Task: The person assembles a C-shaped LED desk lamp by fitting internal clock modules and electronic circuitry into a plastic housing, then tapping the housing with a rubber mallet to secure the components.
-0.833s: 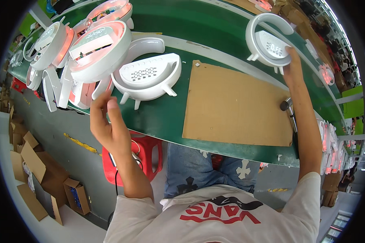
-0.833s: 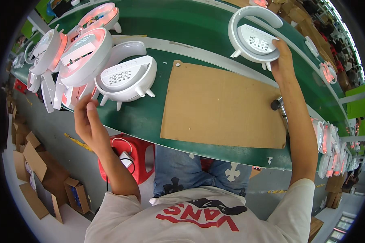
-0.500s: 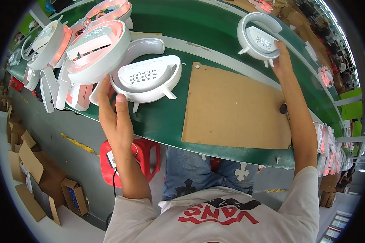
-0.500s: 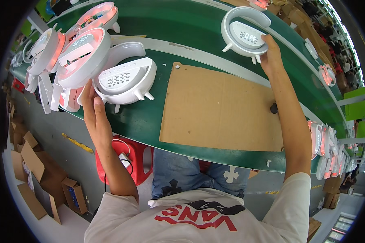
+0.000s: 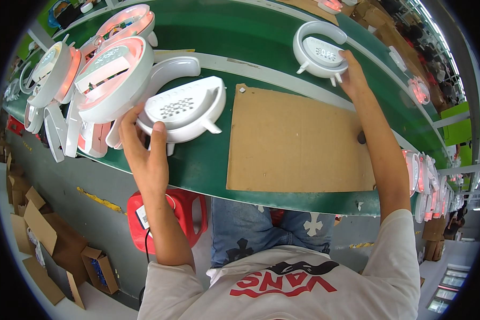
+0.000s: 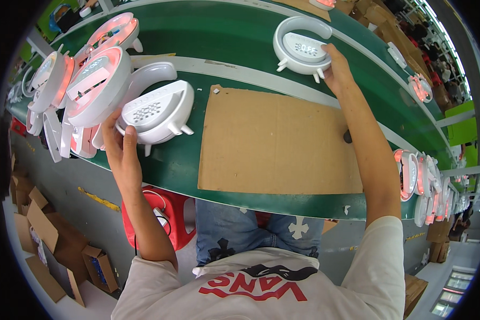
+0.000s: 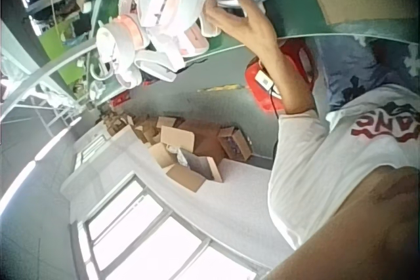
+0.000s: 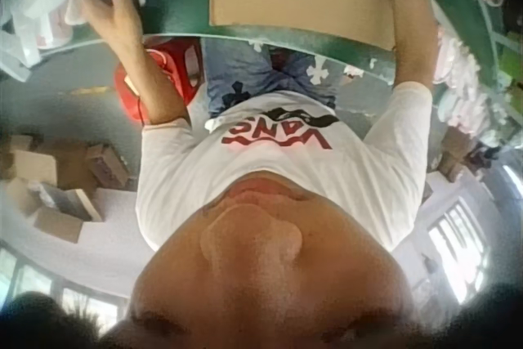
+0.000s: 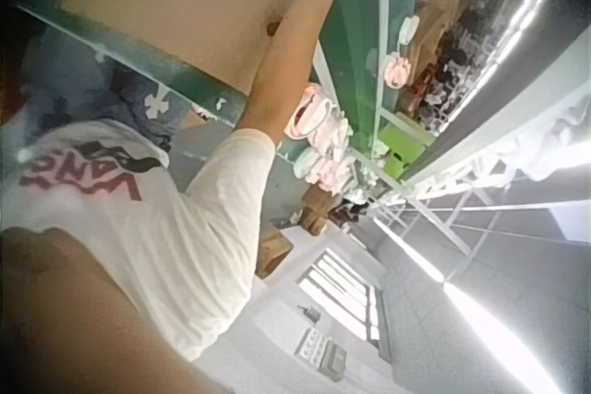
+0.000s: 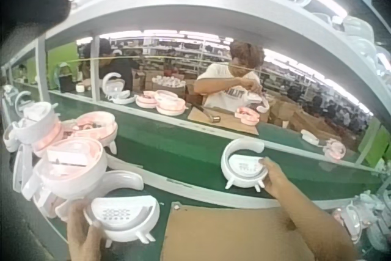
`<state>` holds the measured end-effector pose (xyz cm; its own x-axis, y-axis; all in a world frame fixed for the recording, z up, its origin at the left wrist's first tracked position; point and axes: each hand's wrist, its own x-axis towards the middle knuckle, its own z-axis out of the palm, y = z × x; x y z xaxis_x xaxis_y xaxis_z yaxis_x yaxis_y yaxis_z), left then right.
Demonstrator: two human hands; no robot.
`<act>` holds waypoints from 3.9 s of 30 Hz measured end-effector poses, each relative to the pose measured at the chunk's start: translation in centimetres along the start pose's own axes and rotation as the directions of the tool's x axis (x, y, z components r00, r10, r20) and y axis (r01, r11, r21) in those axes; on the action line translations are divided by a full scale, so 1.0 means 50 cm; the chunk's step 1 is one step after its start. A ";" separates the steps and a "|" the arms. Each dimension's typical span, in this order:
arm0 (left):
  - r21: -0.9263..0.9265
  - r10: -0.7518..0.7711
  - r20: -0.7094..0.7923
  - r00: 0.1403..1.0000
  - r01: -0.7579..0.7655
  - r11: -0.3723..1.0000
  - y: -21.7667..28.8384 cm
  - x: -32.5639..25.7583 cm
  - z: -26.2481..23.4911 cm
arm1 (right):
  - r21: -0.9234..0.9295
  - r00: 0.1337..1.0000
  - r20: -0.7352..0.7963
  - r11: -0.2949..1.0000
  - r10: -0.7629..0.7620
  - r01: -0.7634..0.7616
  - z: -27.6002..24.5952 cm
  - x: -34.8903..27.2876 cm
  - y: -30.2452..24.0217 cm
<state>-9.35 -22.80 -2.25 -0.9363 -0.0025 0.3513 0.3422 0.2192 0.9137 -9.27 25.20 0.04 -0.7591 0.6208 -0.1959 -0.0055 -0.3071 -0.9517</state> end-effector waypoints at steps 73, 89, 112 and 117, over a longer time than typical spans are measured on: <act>0.036 -0.026 0.781 0.625 -0.003 0.999 0.166 -0.077 0.277 | -0.481 0.845 0.438 0.714 -0.307 0.509 -0.172 -0.574 0.073; -0.303 0.070 0.641 0.765 0.168 0.938 0.222 -0.126 0.261 | -0.336 0.794 0.201 0.721 -0.574 0.606 -0.051 -0.583 0.139; -0.288 0.657 0.624 0.422 -0.657 0.696 0.226 -0.071 0.347 | 0.381 0.982 0.161 0.924 -0.095 0.027 -0.073 -0.618 0.086; -0.445 0.704 0.382 0.599 -0.548 0.708 0.209 -0.092 0.325 | 0.052 0.846 0.234 0.875 -0.479 0.481 -0.113 -0.574 0.022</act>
<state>-2.72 -4.63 2.38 -0.3502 0.5256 0.7753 0.7908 -0.2776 0.5454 16.18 11.14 3.26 -0.7921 0.5036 0.3449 -0.4036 -0.0082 -0.9149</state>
